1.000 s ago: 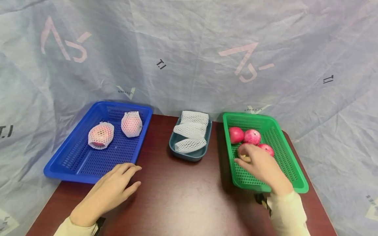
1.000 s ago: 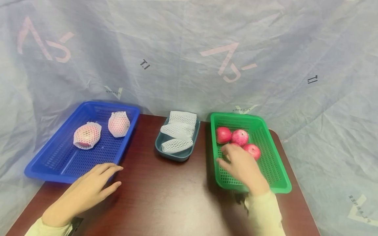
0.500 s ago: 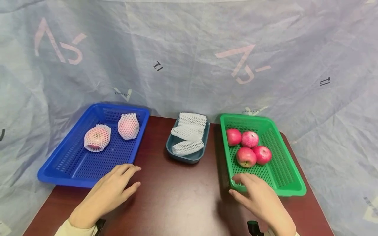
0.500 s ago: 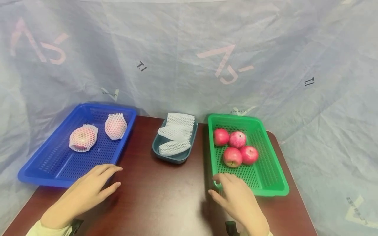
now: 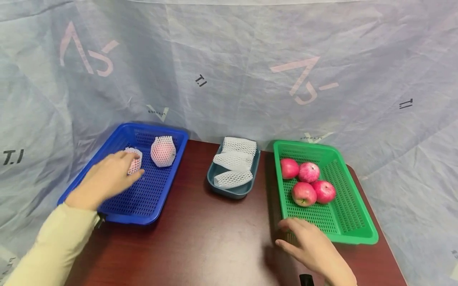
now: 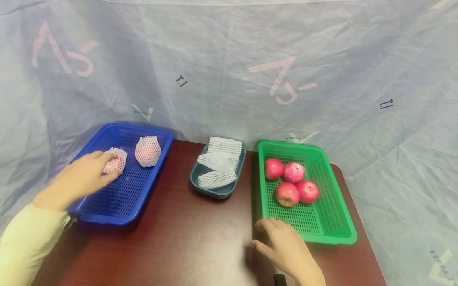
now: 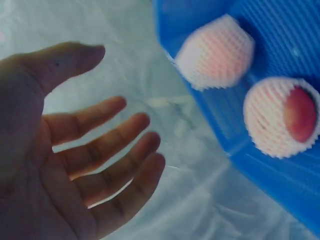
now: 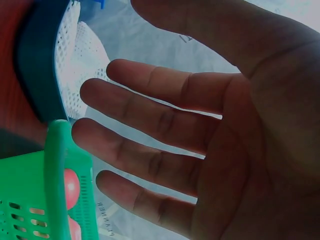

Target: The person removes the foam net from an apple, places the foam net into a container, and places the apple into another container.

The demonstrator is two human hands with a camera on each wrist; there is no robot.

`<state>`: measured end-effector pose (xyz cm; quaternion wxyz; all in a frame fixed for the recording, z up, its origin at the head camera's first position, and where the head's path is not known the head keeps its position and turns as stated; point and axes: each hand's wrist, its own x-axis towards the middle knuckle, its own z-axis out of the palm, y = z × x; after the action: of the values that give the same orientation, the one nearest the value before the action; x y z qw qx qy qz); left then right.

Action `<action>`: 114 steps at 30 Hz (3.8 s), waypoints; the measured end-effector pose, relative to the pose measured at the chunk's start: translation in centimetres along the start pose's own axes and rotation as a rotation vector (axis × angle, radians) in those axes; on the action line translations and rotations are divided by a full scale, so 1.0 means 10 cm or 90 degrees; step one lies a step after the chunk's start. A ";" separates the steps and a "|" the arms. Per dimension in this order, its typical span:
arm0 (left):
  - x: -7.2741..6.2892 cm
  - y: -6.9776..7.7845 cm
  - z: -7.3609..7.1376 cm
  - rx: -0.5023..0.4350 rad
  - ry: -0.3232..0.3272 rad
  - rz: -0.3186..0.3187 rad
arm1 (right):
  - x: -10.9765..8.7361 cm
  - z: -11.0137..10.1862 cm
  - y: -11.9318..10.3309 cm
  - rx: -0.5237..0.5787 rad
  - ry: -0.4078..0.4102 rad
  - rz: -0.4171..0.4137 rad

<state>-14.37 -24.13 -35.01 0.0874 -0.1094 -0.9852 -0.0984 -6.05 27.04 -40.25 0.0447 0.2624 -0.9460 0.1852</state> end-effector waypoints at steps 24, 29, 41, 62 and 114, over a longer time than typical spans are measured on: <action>0.78 -0.93 0.63 0.021 -0.256 -0.250 | -0.05 0.16 -0.01 -0.009 -0.039 0.021; 0.80 -0.90 0.73 0.036 -0.225 -0.296 | -0.07 0.16 -0.02 -0.009 -0.040 0.028; 0.43 -0.55 0.36 0.004 -0.110 -0.204 | -0.08 0.16 -0.02 -0.010 -0.028 0.021; -0.01 0.48 0.11 -0.100 -0.065 0.271 | -0.08 0.12 -0.02 0.059 -0.010 -0.034; -0.07 1.64 0.37 -0.250 -0.019 0.531 | 0.67 0.47 -0.54 0.239 0.167 -0.201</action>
<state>-10.44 -7.76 -35.82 0.0831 -0.5122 -0.8211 -0.2379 -8.92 17.75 -41.66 0.1456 0.3838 -0.8287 0.3805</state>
